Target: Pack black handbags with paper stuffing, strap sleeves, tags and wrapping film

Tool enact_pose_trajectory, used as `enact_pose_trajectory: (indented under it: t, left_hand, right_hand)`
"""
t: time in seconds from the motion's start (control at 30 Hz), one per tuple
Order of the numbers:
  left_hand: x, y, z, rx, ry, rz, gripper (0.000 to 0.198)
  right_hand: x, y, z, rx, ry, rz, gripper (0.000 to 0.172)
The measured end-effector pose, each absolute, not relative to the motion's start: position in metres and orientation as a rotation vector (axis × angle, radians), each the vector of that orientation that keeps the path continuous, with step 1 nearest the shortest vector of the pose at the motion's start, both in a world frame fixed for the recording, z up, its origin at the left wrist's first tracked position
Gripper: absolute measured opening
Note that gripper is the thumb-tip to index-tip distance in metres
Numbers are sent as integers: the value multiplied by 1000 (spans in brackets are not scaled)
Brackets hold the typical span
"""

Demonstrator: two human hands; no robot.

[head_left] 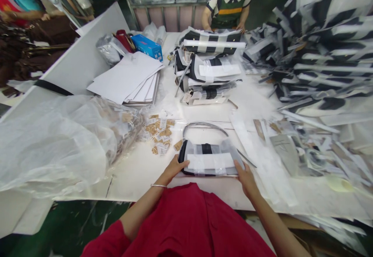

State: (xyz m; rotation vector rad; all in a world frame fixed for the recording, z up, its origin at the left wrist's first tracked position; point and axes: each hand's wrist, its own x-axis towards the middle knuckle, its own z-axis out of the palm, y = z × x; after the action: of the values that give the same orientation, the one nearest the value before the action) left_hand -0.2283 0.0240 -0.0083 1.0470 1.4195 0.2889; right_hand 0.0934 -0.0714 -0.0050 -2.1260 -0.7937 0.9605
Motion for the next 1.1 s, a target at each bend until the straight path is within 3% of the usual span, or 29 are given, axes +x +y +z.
enact_pose_trajectory:
  t: [0.23, 0.43, 0.5, 0.57, 0.63, 0.7, 0.93, 1.1]
  left_hand:
    - [-261, 32, -7, 1005, 1395, 350, 65]
    - [-284, 28, -5, 1097, 1326, 281, 66]
    - [-286, 26, -5, 1134, 1328, 260, 69]
    - [-286, 25, -5, 1185, 1371, 233, 74]
    - [-286, 24, -5, 1242, 1433, 207, 77]
    - [-285, 24, -3, 1279, 1476, 188, 80]
    - [-284, 21, -5, 1290, 1470, 202, 80]
    - [-282, 19, -5, 1269, 1479, 230, 82]
  right_hand:
    - [67, -67, 2, -2121, -750, 1038, 67]
    - [86, -97, -2, -2116, -811, 1551, 53]
    - [99, -95, 8, -2264, -999, 1416, 44]
    - [108, -84, 22, -2381, -1208, 1045, 42]
    - [108, -65, 34, -2342, -1344, 704, 44]
    - [99, -43, 40, -2263, -1392, 579, 50]
    - [66, 11, 18, -2546, -1193, 790, 70]
    - [68, 14, 3, -2643, -1211, 984, 64]
